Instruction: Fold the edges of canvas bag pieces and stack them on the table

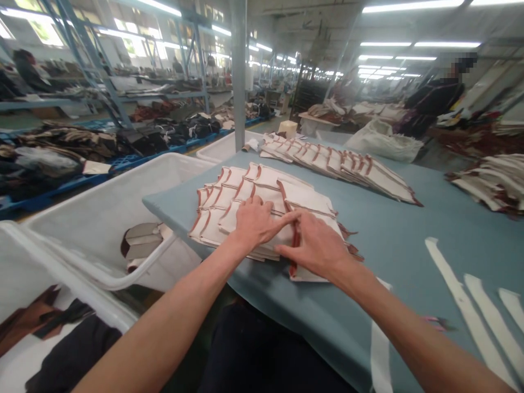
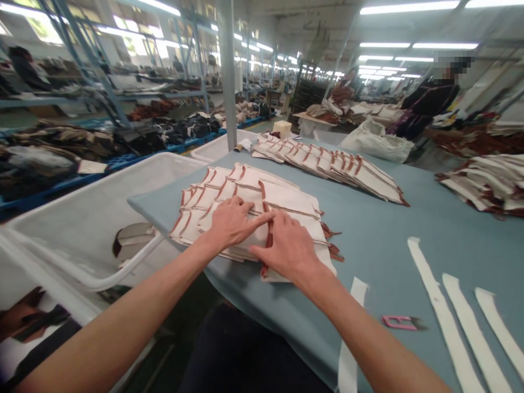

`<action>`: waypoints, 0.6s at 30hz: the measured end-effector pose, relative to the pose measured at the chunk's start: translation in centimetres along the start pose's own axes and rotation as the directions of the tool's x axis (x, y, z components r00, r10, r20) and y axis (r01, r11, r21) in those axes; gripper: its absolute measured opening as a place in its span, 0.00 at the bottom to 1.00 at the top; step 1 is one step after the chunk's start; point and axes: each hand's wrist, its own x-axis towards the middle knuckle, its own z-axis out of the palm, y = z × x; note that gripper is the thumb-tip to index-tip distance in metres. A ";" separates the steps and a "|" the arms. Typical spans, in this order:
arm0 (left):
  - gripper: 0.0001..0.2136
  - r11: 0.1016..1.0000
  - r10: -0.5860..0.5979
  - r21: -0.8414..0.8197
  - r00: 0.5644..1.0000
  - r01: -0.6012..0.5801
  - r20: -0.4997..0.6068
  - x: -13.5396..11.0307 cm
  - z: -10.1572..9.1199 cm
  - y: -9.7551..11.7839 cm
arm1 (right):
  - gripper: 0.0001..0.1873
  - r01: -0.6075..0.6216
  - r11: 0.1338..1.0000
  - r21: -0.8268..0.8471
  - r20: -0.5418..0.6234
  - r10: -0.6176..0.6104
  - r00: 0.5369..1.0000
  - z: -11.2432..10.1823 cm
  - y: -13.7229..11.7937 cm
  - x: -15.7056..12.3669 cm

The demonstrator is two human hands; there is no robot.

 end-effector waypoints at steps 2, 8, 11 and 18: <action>0.41 1.000 -0.012 0.005 1.000 0.012 0.006 0.1 -0.2 0.3 | 0.47 0.029 0.991 -0.131 -0.053 -0.037 0.998 1.9 0.3 -1.5; 0.32 0.999 0.038 0.037 0.999 -0.040 0.036 0.2 -0.7 0.2 | 0.40 0.042 0.983 -0.181 -0.152 -0.070 0.986 5.3 4.1 -2.7; 0.28 0.995 0.073 0.060 0.996 -0.076 0.048 0.1 -0.8 -0.2 | 0.39 0.126 0.980 -0.156 -0.124 -0.146 0.981 4.7 5.1 -3.2; 0.20 0.991 0.096 0.089 0.994 -0.100 0.050 -0.4 -0.5 -0.5 | 0.44 0.227 0.965 -0.135 -0.067 -0.237 0.969 5.2 4.5 -6.5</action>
